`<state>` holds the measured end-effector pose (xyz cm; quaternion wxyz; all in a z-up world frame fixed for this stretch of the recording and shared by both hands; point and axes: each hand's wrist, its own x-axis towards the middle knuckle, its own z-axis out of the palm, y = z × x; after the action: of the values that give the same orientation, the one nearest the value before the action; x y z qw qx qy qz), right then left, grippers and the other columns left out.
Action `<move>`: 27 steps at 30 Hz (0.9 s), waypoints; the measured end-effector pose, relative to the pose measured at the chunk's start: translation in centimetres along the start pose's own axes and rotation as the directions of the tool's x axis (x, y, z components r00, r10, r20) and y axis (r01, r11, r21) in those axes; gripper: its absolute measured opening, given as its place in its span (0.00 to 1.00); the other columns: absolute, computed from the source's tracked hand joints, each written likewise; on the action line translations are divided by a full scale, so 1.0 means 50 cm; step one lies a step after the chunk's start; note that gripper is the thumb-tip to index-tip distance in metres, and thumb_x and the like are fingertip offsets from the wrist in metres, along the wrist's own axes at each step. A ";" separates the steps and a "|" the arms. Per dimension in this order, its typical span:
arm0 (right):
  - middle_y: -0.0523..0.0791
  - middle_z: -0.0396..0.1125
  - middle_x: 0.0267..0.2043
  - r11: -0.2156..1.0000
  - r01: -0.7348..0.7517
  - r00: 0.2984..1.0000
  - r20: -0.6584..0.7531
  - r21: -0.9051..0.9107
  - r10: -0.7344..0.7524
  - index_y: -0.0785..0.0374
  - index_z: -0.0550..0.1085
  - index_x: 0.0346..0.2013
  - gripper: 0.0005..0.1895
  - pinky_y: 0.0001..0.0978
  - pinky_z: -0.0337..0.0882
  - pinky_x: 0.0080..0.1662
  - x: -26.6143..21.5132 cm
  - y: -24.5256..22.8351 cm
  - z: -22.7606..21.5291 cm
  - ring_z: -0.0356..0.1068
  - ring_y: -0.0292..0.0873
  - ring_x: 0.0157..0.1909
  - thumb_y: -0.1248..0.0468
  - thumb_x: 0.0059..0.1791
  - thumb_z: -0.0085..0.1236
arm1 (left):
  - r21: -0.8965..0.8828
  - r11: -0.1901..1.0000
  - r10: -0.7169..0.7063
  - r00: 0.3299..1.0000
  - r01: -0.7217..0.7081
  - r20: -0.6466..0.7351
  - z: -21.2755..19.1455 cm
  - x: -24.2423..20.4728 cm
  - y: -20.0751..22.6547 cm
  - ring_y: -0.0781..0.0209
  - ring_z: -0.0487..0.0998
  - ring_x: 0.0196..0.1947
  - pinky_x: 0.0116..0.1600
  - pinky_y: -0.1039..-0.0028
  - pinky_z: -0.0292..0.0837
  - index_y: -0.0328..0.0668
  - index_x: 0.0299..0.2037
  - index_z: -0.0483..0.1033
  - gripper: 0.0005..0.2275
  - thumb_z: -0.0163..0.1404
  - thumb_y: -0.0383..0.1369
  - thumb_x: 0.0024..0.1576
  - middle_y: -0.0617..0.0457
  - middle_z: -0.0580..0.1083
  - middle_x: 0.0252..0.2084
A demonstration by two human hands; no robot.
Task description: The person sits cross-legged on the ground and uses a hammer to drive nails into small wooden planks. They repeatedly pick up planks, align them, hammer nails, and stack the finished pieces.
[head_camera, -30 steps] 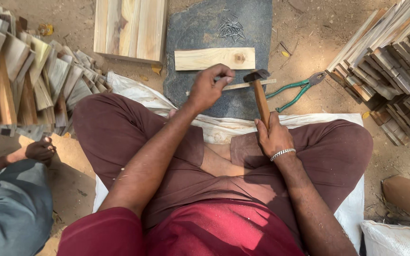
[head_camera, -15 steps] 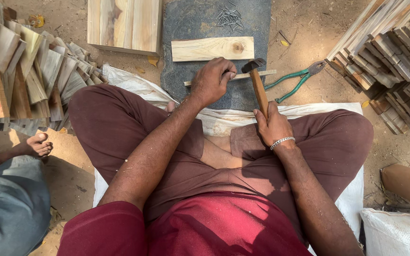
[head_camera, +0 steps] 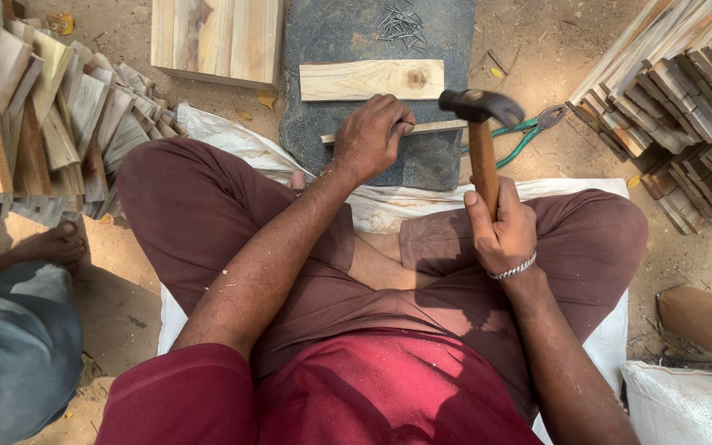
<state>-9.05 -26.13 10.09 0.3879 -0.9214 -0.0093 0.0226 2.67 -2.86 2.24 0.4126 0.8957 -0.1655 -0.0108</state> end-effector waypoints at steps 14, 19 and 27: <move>0.43 0.67 0.23 0.999 0.051 0.999 -0.002 0.020 -0.051 0.67 0.71 0.50 0.17 0.36 0.71 0.29 -0.008 0.007 -0.012 0.70 0.39 0.24 0.54 0.61 0.49 | 0.049 0.997 0.068 0.998 -0.067 -0.019 0.016 0.003 -0.012 0.61 0.76 0.40 0.46 0.65 0.74 0.45 0.38 0.75 0.01 0.54 0.30 0.61 0.55 0.71 0.36; 0.47 0.70 0.22 0.937 0.067 0.994 0.100 -0.342 -0.034 0.64 0.73 0.45 0.14 0.44 0.72 0.28 0.001 0.011 0.014 0.72 0.48 0.22 0.54 0.58 0.52 | 0.084 0.994 0.078 0.996 -0.076 -0.030 0.018 0.000 -0.011 0.61 0.76 0.40 0.46 0.66 0.74 0.43 0.39 0.76 0.02 0.56 0.29 0.59 0.54 0.72 0.36; 0.55 0.69 0.27 0.977 0.148 0.984 -0.076 -0.152 -0.161 0.65 0.70 0.43 0.14 0.47 0.71 0.31 -0.015 -0.003 0.017 0.74 0.58 0.30 0.56 0.58 0.55 | 0.012 0.993 0.116 0.986 -0.116 -0.118 0.013 -0.011 -0.006 0.54 0.77 0.41 0.46 0.61 0.72 0.42 0.35 0.76 0.03 0.57 0.26 0.56 0.54 0.73 0.36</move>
<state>-9.82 -25.44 9.62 0.3202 -0.9438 -0.0654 -0.0488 2.11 -2.99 1.50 0.4194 0.8846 -0.1926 0.0669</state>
